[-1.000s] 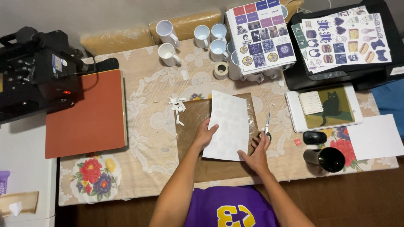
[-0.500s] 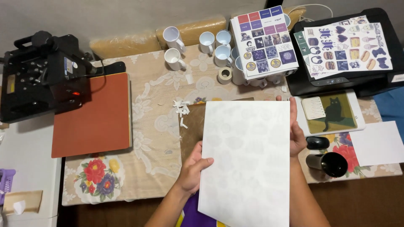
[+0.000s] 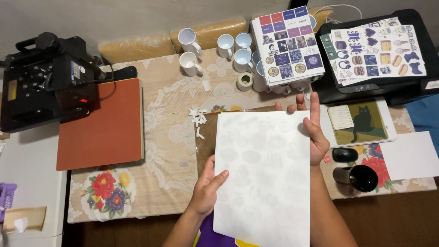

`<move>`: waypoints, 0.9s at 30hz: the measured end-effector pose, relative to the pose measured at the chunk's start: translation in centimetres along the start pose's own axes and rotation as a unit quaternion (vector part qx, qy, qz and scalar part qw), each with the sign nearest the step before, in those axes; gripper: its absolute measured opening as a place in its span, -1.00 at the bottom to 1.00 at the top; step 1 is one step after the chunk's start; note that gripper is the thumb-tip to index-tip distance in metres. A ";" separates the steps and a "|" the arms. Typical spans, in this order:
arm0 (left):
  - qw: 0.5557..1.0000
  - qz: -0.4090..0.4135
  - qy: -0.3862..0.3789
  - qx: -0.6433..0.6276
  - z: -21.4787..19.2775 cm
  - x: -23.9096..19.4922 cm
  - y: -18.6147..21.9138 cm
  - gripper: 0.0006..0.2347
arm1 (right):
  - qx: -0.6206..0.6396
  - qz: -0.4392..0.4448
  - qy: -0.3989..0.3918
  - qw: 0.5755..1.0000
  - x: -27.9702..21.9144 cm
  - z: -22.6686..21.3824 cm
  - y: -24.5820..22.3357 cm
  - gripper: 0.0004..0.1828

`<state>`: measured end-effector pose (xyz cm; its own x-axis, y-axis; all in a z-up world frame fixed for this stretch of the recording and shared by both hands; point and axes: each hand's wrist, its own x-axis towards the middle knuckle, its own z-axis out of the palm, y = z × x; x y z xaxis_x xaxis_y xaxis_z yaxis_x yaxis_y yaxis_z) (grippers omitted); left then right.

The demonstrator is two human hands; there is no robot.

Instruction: Preparing vinyl designs by peeling and positioning them on a transfer sheet and adjusting the settings on a heat press machine.

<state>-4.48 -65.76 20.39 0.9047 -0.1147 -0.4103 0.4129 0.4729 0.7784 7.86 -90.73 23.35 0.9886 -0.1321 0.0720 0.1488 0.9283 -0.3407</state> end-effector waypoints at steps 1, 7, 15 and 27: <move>1.000 0.006 0.001 0.005 -0.2 0.4 0.1 -0.48 | -0.010 -0.002 0.031 0.999 0.1 0.3 0.1 -0.15; 0.992 0.082 -0.047 0.084 0.9 1.8 3.2 -0.38 | -0.050 0.032 0.035 0.998 1.0 -0.2 -0.4 -0.19; 0.991 0.112 -0.075 0.017 -2.3 5.3 -1.5 -0.50 | -0.069 0.038 0.048 0.996 0.9 -1.4 -1.4 -0.29; 0.985 0.165 -0.056 0.022 2.1 6.3 3.1 -0.52 | -0.038 0.043 0.087 0.995 1.6 -3.7 -1.2 -0.41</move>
<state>2.71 -66.85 21.21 0.9952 -0.0574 -0.0795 0.0971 0.4623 0.8814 9.33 -93.34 20.45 0.9856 -0.1170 -0.1218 0.0574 0.9104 -0.4098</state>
